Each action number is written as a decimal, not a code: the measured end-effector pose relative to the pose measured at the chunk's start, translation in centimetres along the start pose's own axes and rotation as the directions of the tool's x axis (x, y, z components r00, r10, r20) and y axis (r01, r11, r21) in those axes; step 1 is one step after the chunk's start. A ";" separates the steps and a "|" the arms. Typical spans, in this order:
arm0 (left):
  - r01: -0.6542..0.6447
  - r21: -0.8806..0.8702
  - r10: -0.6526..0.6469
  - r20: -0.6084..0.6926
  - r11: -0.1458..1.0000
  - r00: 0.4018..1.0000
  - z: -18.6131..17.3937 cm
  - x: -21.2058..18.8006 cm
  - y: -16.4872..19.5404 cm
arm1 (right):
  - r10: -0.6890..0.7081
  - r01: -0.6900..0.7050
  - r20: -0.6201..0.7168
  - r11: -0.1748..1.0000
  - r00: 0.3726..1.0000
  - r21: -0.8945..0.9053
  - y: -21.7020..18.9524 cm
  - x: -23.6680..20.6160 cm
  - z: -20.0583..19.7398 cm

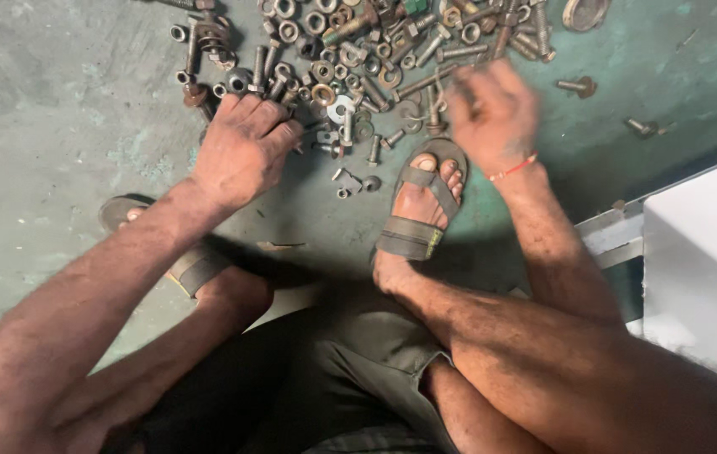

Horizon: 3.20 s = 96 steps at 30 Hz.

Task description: The person sits on the floor and sorts a mixed pile of metal fasteners by hand. They pick up bolts, nuts, and washers, separate them into small piles, and occasionally thread a nut onto a bolt to check fit before placing it aside.

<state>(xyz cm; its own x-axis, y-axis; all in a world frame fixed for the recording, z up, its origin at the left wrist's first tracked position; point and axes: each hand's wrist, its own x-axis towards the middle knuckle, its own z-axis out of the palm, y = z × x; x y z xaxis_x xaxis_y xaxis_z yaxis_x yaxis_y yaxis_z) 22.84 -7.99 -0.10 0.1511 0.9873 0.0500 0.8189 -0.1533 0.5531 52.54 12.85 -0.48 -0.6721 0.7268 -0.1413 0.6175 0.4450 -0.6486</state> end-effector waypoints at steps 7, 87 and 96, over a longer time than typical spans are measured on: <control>0.065 -0.065 -0.066 -0.016 0.996 0.998 0.8 -1.3 0.5 | -0.332 0.322 -0.075 0.939 0.940 -0.121 -2.5 3.8 -1.8; 0.181 -0.338 -0.247 -0.163 0.923 0.955 3.5 14.2 10.8 | 0.473 -0.262 -0.503 0.862 0.723 0.434 4.6 -3.3 -2.8; 0.218 -0.470 -0.299 -0.105 0.856 0.949 3.4 14.1 12.0 | 0.170 -0.127 -0.405 0.983 0.899 0.130 3.6 -3.5 -4.9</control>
<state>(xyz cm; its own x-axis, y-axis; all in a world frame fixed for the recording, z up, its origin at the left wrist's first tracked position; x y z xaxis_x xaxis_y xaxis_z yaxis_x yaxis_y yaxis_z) 36.70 3.91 4.47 -0.1593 0.9867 -0.0309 0.4735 0.1038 0.8747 59.13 14.45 1.32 -0.3338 0.9404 0.0656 0.6396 0.2771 -0.7170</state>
